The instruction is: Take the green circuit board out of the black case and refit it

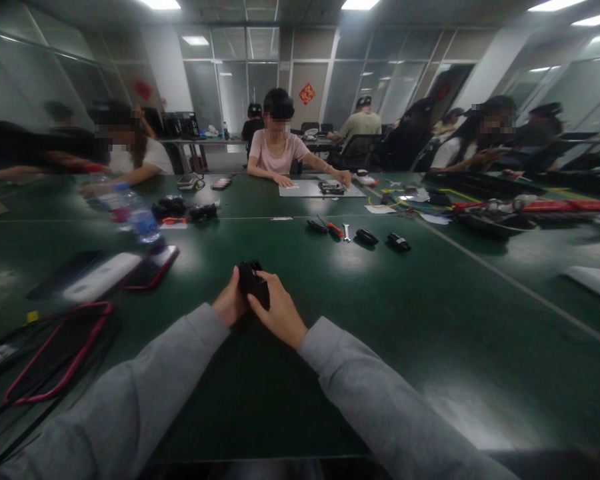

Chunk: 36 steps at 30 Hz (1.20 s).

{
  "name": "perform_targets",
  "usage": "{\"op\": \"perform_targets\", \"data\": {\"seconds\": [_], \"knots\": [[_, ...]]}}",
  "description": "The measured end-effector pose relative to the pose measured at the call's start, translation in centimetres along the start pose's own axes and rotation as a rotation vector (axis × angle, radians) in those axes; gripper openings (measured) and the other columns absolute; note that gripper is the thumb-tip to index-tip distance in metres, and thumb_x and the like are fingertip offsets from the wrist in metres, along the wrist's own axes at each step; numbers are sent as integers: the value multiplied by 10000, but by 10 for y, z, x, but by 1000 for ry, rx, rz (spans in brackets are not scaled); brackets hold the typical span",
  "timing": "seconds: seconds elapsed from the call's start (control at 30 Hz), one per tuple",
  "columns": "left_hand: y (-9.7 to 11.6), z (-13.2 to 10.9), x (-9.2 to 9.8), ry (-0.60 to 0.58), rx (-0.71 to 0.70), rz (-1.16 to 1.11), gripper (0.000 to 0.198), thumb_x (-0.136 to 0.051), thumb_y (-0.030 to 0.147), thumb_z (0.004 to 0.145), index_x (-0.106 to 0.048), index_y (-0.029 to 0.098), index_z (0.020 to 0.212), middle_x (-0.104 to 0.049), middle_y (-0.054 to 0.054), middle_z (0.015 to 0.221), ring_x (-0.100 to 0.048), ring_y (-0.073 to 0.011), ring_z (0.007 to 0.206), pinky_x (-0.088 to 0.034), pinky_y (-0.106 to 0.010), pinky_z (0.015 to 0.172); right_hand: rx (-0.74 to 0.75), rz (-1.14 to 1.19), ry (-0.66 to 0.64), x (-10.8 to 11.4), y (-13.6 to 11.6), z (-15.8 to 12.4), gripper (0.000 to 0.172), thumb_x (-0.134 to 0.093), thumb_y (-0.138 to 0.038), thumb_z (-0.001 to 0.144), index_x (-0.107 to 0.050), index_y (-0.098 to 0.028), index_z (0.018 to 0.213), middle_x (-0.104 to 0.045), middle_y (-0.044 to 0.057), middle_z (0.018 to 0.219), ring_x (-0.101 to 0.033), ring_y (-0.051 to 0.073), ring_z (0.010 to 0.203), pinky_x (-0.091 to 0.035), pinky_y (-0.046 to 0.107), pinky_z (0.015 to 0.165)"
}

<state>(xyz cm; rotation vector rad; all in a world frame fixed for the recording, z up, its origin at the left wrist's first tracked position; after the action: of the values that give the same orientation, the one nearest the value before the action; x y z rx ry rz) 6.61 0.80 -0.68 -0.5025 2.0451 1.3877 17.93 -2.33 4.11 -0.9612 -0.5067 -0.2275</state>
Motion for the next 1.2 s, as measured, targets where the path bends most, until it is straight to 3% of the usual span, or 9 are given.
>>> {"op": "perform_targets", "data": {"seconds": [0.27, 0.53, 0.7, 0.87, 1.0, 1.13, 1.2], "knots": [[1, 0, 3, 20, 1, -1, 601, -489, 623, 718, -537, 198, 1140, -616, -114, 1071, -585, -241, 978, -472, -373, 823, -51, 25, 72, 5, 4, 2, 442, -504, -353, 829, -377, -230, 1234, -460, 72, 1201, -462, 205, 1096, -360, 383, 971], [1, 3, 9, 70, 12, -2, 489, -537, 550, 736, -531, 240, 1114, -639, -54, 945, -612, -176, 804, -488, -334, 727, -120, 140, 144, 12, 15, 5, 445, -505, -377, 828, -388, -228, 1230, -468, 70, 1210, -464, 204, 1103, -356, 386, 978], [2, 3, 9, 42, 13, 0, 530, -532, 573, 725, -520, 239, 1137, -636, -68, 994, -616, -190, 835, -498, -332, 696, -156, 239, 188, 15, 19, 7, 451, -527, -394, 812, -416, -233, 1219, -500, 62, 1161, -487, 198, 1066, -377, 374, 956], [4, 2, 8, 15, 13, -34, 542, -544, 565, 721, -509, 232, 1148, -613, -84, 1100, -614, -221, 908, -505, -360, 715, -232, 342, 315, 25, 32, 11, 470, -544, -414, 797, -419, -240, 1215, -513, 52, 1149, -508, 181, 1027, -407, 349, 917], [5, -1, 5, 34, 23, -36, 546, -541, 563, 724, -500, 224, 1149, -613, -93, 1104, -621, -227, 907, -505, -373, 726, -399, 611, 329, 32, 53, 16, 439, -575, -419, 765, -462, -261, 1159, -558, 17, 1094, -532, 174, 983, -459, 319, 835], [7, -4, 2, 42, 37, -35, 522, -534, 555, 734, -502, 220, 1133, -611, -90, 1105, -627, -222, 898, -510, -338, 678, -723, 1031, 159, 26, 70, 17, 352, -564, -405, 770, -522, -232, 1073, -601, 28, 1025, -582, 160, 867, -507, 296, 702], [6, -3, 3, 27, 37, -31, 521, -532, 557, 735, -505, 218, 1129, -611, -89, 1104, -626, -223, 904, -509, -320, 654, -804, 1139, 108, 24, 71, 16, 358, -557, -415, 779, -528, -206, 1068, -609, 53, 1017, -593, 154, 820, -514, 291, 673]]}}
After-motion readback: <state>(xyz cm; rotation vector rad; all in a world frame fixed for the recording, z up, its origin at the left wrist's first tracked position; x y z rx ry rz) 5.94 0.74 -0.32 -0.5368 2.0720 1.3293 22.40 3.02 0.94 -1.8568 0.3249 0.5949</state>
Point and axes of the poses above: each hand's wrist, its own z-axis towards the middle knuckle, its own x-axis out of the back of the hand, y = z × x, the point moved 4 cm from there along z, towards the middle knuckle
